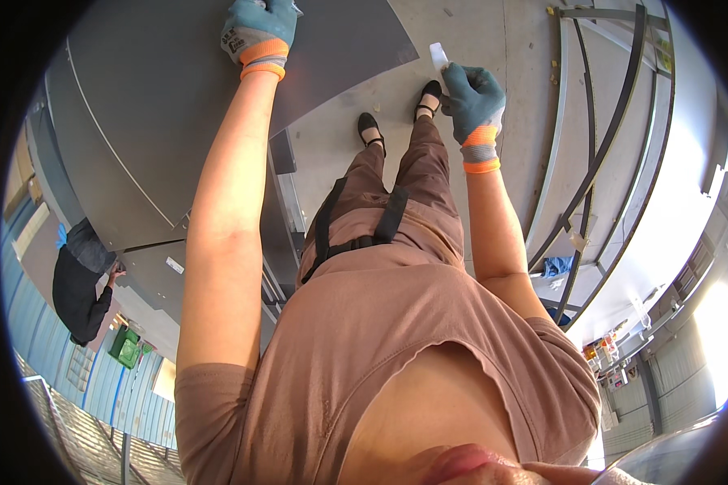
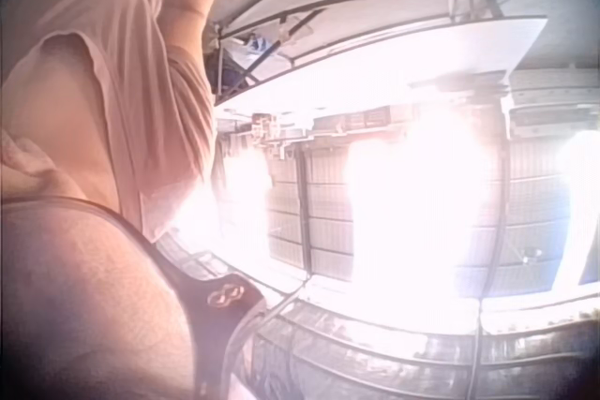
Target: The person applies a bead of adhesive along the edge of a large dark panel using a caulking gun, then smooths it with a plastic spreader. They later wipe the panel surface with a cloth and a water bottle.
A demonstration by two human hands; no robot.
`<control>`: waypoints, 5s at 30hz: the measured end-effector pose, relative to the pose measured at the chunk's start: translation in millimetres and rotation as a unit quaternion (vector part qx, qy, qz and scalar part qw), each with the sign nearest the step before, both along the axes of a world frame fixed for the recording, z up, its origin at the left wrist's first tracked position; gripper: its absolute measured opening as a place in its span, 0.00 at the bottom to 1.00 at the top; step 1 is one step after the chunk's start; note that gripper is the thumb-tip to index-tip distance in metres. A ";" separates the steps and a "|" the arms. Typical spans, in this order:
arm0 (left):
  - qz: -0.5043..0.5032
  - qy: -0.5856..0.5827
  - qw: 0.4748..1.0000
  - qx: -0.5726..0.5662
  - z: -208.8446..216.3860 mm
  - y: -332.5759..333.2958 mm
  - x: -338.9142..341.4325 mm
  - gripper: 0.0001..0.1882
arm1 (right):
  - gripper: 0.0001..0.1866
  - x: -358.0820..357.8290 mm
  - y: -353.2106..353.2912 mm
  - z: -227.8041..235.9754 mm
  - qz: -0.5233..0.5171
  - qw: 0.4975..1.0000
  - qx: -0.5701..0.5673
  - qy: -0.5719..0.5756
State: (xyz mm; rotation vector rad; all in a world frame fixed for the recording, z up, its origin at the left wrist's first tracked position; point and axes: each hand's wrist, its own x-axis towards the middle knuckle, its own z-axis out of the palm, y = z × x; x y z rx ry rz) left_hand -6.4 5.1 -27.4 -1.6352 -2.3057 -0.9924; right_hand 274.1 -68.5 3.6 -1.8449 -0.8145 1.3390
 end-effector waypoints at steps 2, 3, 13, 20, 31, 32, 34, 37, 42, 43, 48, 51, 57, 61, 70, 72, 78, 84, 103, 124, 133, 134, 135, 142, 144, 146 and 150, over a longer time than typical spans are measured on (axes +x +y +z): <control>0.000 -0.011 1.000 -0.008 1.9 0.0 2.1 0.18 | 0.15 3.0 -0.3 7.9 -0.022 0.993 -0.026 0.111; 0.000 -0.018 1.000 -0.011 4.6 0.5 3.6 0.18 | 0.14 5.7 0.5 11.0 -0.033 0.985 -0.038 0.166; 0.007 -0.036 0.999 -0.038 17.4 1.4 10.2 0.19 | 0.15 -15.5 -19.4 19.2 -0.046 0.984 -0.002 0.174; 0.012 -0.028 0.999 -0.014 8.1 0.8 3.9 0.19 | 0.13 3.2 -31.2 -7.0 -0.029 0.738 -0.144 0.658; -0.136 -0.404 0.903 0.047 29.0 -41.4 -31.2 0.20 | 0.13 -17.6 -48.9 51.8 0.049 0.602 -0.189 0.774; -0.062 -0.388 0.919 0.023 56.2 -67.2 -13.4 0.18 | 0.13 -17.9 -50.7 51.6 0.065 0.630 -0.177 0.753; -0.049 -0.455 0.889 0.019 87.0 -111.1 -19.9 0.22 | 0.15 -26.3 -56.7 49.5 0.097 0.686 -0.160 0.703; -0.101 -0.524 0.840 0.101 97.1 -190.6 -1.8 0.10 | 0.19 -39.7 -72.7 58.3 0.124 0.770 -0.140 0.610; 0.066 -0.489 0.869 0.030 84.1 -321.8 5.6 0.14 | 0.15 -77.2 -114.7 56.8 0.197 0.853 -0.132 0.465; 0.093 -0.468 0.878 0.044 75.9 -341.6 4.9 0.14 | 0.15 -83.6 -122.2 57.2 0.222 0.859 -0.127 0.444; 0.205 -0.446 0.868 0.074 74.6 -403.2 -5.0 0.14 | 0.12 -114.2 -152.2 56.7 0.326 0.876 -0.150 0.324; 0.272 -0.443 0.848 0.103 81.4 -426.4 -11.5 0.14 | 0.12 -125.5 -164.7 66.8 0.381 0.871 -0.161 0.266; 0.344 -0.430 0.820 0.155 85.6 -464.7 -62.0 0.15 | 0.12 -158.1 -194.2 70.8 0.423 0.866 -0.168 0.205; 0.329 -0.384 0.845 0.175 73.1 -484.7 -122.5 0.16 | 0.14 -188.3 -215.2 54.9 0.405 0.877 -0.168 0.196; 0.369 -0.419 0.806 0.198 41.7 -509.5 -263.5 0.15 | 0.13 -252.0 -271.0 30.0 0.385 0.886 -0.192 0.172; 0.385 -0.405 0.799 0.223 36.1 -505.7 -268.8 0.15 | 0.13 -260.9 -276.5 32.0 0.383 0.892 -0.184 0.157; 0.389 -0.458 0.760 0.248 47.0 -499.0 -272.1 0.12 | 0.12 -275.3 -271.4 29.7 0.367 0.901 -0.180 0.141; 0.391 -0.442 0.770 0.243 47.5 -498.0 -272.0 0.12 | 0.12 -285.4 -256.8 39.5 0.378 0.907 -0.153 0.108; 0.399 -0.409 0.790 0.222 44.8 -491.4 -269.6 0.12 | 0.16 -326.6 -226.0 -2.2 0.224 0.954 -0.007 0.198; 0.400 -0.400 0.798 0.210 42.8 -489.1 -269.2 0.13 | 0.18 -323.3 -228.2 38.2 0.237 0.961 -0.076 0.120; 0.396 -0.385 0.806 0.212 40.7 -489.3 -268.7 0.14 | 0.16 -329.4 -225.8 48.0 0.228 0.958 -0.143 0.097; 0.396 -0.387 0.807 0.204 39.0 -491.2 -269.7 0.14 | 0.17 -327.0 -226.8 47.1 0.225 0.957 -0.152 0.105; 0.397 -0.389 0.808 0.196 37.8 -492.4 -270.4 0.14 | 0.17 -323.4 -228.8 44.2 0.222 0.955 -0.161 0.113; 0.404 -0.381 0.807 0.203 38.9 -490.3 -269.6 0.14 | 0.16 -308.6 -234.5 44.5 0.239 0.952 -0.158 0.111; 0.412 -0.381 0.805 0.192 40.9 -488.8 -268.9 0.14 | 0.16 -311.3 -229.0 48.7 0.234 0.954 -0.143 0.120; 0.413 -0.384 0.803 0.193 39.0 -489.6 -269.8 0.14 | 0.15 -316.9 -223.0 54.2 0.221 0.958 -0.130 0.130; 0.413 -0.378 0.805 0.197 38.8 -488.8 -269.9 0.15 | 0.15 -322.3 -217.5 50.2 0.222 0.956 -0.145 0.124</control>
